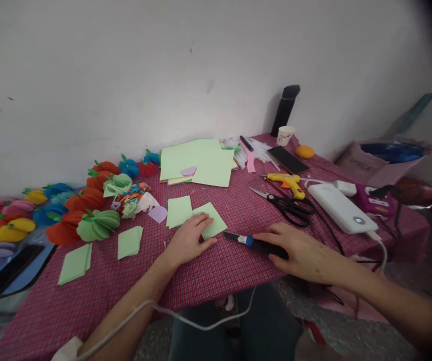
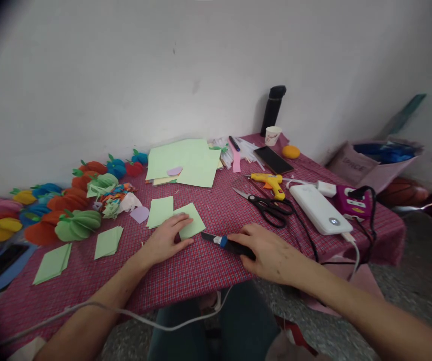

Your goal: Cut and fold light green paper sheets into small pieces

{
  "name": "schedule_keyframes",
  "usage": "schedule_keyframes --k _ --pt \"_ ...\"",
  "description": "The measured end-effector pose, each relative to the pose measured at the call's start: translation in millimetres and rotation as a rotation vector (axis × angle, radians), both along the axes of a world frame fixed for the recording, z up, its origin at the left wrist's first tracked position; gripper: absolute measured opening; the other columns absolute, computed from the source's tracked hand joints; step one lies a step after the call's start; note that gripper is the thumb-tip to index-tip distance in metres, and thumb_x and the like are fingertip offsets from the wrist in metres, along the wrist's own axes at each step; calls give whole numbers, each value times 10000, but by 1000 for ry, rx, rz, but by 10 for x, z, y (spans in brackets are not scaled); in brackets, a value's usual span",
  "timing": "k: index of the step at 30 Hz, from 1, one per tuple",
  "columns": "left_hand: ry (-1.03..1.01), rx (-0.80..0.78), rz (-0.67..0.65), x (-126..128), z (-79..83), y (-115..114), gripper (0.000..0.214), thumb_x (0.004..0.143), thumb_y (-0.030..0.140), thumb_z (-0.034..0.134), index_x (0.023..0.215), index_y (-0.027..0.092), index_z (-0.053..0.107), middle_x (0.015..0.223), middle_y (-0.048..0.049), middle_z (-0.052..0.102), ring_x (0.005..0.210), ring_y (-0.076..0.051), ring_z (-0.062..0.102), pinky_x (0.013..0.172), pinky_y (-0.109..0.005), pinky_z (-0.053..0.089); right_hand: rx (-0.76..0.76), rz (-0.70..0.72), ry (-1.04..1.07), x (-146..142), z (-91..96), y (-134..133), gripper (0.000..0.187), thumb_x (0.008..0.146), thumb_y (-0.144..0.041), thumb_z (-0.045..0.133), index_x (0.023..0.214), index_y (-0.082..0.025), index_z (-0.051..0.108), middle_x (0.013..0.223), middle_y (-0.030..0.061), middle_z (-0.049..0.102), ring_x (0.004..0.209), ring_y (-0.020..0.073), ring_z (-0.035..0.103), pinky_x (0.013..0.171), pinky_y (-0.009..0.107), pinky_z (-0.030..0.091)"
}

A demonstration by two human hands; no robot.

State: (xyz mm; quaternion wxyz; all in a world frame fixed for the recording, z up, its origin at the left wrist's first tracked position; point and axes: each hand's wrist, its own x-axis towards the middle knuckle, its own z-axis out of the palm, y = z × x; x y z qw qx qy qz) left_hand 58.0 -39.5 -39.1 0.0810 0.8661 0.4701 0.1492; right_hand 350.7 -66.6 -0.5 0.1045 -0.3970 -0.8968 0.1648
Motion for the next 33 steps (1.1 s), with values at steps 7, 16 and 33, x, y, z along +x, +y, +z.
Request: schedule_keyframes --k 7,16,33 --pt "2 7 -6 4 5 9 521 789 496 458 1224 208 444 1261 -76 459 1177 -212 393 1011 -393 305 48 -17 7 -30 -64 13 458 741 -178 513 1191 -258 495 957 69 548 876 188 519 772 325 425" --pt "35 20 7 53 62 -13 514 814 496 410 1236 202 434 1312 -89 414 1229 -216 333 1036 -398 249 67 -20 7 -123 -77 38 435 750 -176 503 1182 -227 495 940 74 536 869 188 499 783 328 414" --pt "210 25 -55 200 25 0 690 789 619 297 1354 234 212 1435 -89 183 1318 -255 109 1044 -475 129 190 -6 -6 -291 -158 59 439 747 -184 506 1185 -208 487 890 82 517 843 200 478 738 334 410"
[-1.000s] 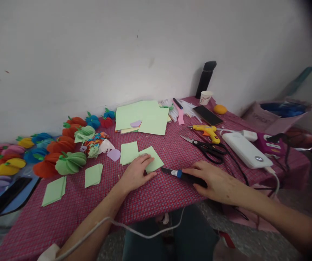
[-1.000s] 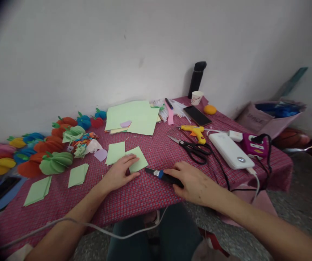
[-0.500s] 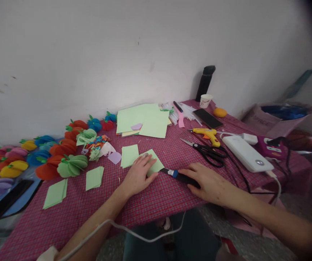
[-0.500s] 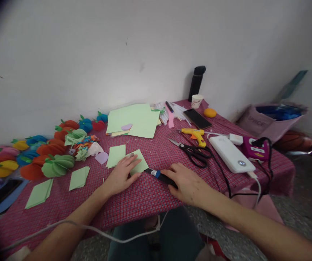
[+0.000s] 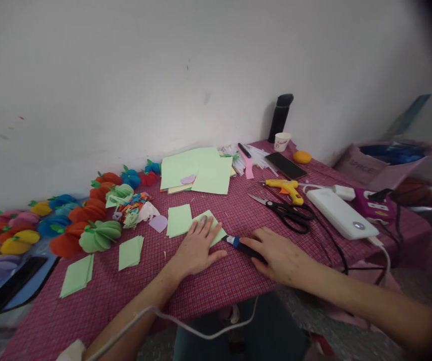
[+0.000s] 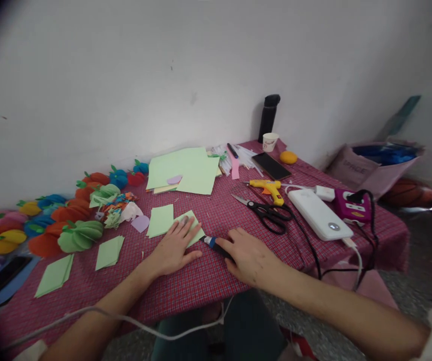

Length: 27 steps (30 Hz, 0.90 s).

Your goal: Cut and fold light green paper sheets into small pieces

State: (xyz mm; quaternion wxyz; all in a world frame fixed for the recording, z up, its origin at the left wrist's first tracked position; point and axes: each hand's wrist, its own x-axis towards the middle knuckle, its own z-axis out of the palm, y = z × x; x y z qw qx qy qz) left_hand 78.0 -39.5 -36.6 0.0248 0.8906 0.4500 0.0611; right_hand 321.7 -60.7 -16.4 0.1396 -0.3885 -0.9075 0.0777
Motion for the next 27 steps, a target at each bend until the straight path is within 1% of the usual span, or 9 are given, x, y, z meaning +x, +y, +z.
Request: schedule_keyframes --k 5,10,15,20,27 --pt "16 -4 -3 -1 15 -5 736 775 640 292 1367 219 170 1440 -96 162 1319 -261 94 1044 -474 121 -13 3 23 36 -56 21 431 752 -186 496 1183 -205 490 904 88 513 852 203 478 744 348 417" --pt "22 -5 -4 0 10 0 744 770 645 298 1365 216 177 1442 -100 148 1319 -268 89 1042 -473 124 -30 -26 31 82 -97 5 451 747 -170 495 1196 -214 481 926 91 509 867 207 475 761 361 421" --pt "21 -5 -3 -1 7 0 774 766 649 298 1374 197 140 1437 -112 163 1320 -261 85 1045 -468 119 -23 -35 50 101 -112 -4 454 746 -165 499 1196 -221 482 925 91 513 864 206 480 756 357 424" --pt "14 -2 -2 1 10 -2 800 765 648 304 1378 170 118 1432 -121 177 1321 -256 86 1050 -460 116 1 -18 42 46 -96 42 435 752 -189 504 1186 -217 489 910 86 516 861 203 479 757 346 416" --pt "26 -5 -1 -3 -8 6 784 769 643 301 1375 174 136 1433 -124 172 1320 -261 84 1045 -467 120 5 -12 32 -63 -81 123 411 761 -206 496 1171 -223 499 899 75 509 860 198 472 770 344 402"
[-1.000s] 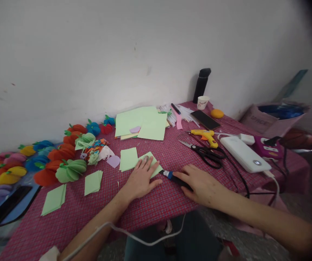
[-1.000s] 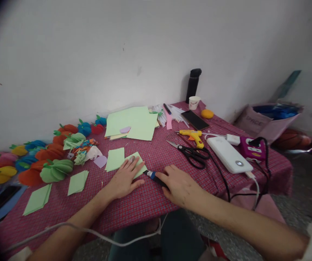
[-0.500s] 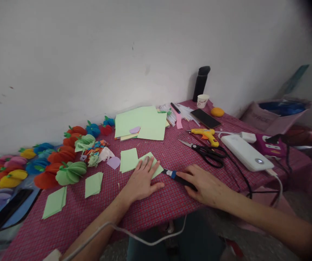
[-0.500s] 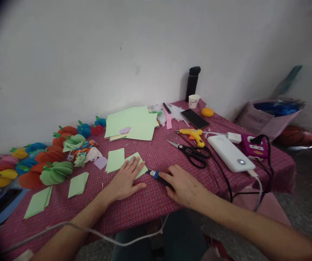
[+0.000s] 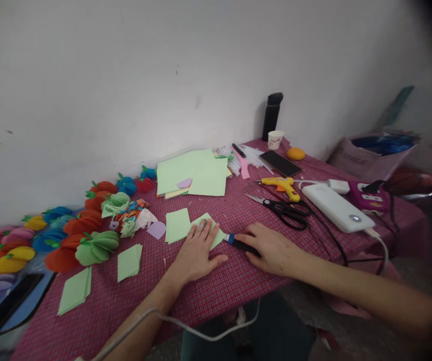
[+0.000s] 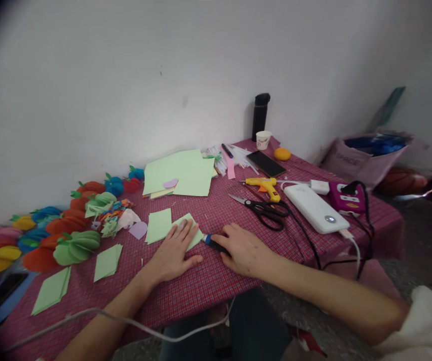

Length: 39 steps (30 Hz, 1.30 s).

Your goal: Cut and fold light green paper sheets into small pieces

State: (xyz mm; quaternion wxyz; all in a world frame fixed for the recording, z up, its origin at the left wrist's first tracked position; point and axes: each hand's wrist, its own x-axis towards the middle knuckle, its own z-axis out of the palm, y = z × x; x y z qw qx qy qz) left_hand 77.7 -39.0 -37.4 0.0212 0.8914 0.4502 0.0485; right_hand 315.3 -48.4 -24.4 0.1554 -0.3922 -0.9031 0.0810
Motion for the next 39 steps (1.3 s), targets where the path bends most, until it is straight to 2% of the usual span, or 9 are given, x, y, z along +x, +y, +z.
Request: schedule_keyframes --k 8,16,26,39 --pt "10 -7 5 2 -9 7 789 766 649 297 1376 176 136 1434 -123 169 1320 -265 85 1048 -465 116 -17 -13 1 98 3 16 411 767 -205 491 1178 -207 495 909 81 507 869 195 468 773 334 400" --pt "72 9 -3 2 -18 17 779 777 646 264 1376 165 136 1437 -120 160 1322 -244 88 1050 -454 113 -21 18 -3 -11 14 89 404 766 -240 507 1168 -212 506 921 82 500 872 194 456 781 334 383" --pt "99 50 -22 0 -41 29 763 786 632 269 1380 176 121 1440 -109 156 1321 -248 89 1046 -454 127 -22 -5 25 51 -5 99 395 771 -238 496 1164 -197 514 910 83 502 864 193 447 789 334 370" --pt "111 75 -26 -5 -63 37 764 788 627 272 1381 174 108 1438 -113 160 1322 -251 85 1042 -460 147 -2 -8 60 -46 -86 193 403 760 -243 510 1161 -199 520 917 81 502 867 191 450 781 327 371"
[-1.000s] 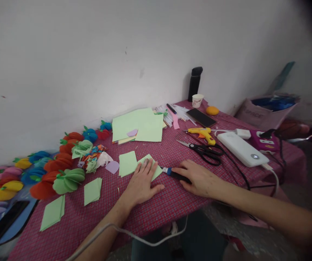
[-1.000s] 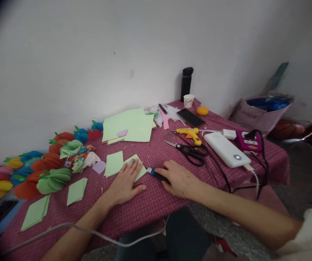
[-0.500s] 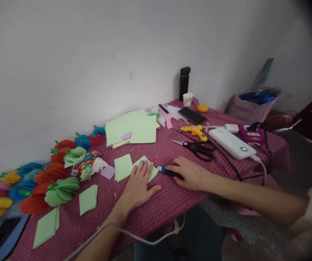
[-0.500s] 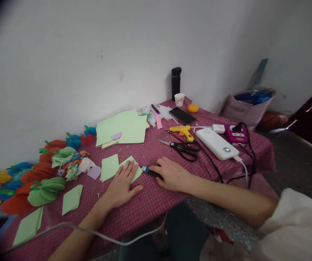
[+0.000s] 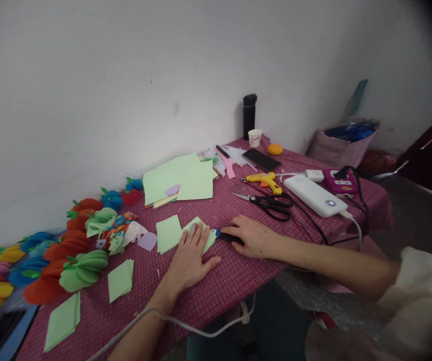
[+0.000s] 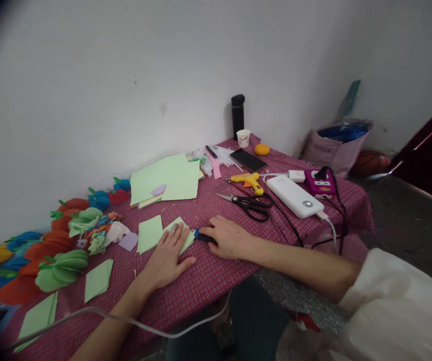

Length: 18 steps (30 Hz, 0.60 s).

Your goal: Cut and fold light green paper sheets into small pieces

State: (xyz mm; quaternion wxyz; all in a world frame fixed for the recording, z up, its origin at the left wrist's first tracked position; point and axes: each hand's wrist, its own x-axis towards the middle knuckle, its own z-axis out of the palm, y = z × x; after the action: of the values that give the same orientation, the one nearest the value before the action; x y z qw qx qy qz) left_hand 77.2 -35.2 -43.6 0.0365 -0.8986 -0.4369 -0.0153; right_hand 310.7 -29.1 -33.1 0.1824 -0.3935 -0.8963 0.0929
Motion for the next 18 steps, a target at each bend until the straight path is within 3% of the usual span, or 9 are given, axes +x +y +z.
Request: schedule_keyframes --k 8,13,18 --pt "-23 -4 -12 7 58 -5 729 795 605 299 1377 196 139 1430 -99 197 1312 -244 149 1036 -454 162 -5 6 -3 52 32 22 409 761 -249 510 1167 -195 517 915 83 510 859 188 456 782 323 369" --pt "-74 107 126 2 151 107 529 888 423 229 1361 189 209 1391 -70 309 1296 -200 215 1044 -435 163 -11 4 -19 53 59 17 385 763 -268 505 1139 -191 535 909 84 512 846 189 463 775 319 371" --pt "-19 87 157 -7 29 209 499 898 372 207 1344 153 256 1387 -80 313 1290 -197 233 1043 -426 187 -14 -8 -30 47 59 22 390 762 -272 505 1144 -199 534 899 82 515 831 191 466 760 319 371"
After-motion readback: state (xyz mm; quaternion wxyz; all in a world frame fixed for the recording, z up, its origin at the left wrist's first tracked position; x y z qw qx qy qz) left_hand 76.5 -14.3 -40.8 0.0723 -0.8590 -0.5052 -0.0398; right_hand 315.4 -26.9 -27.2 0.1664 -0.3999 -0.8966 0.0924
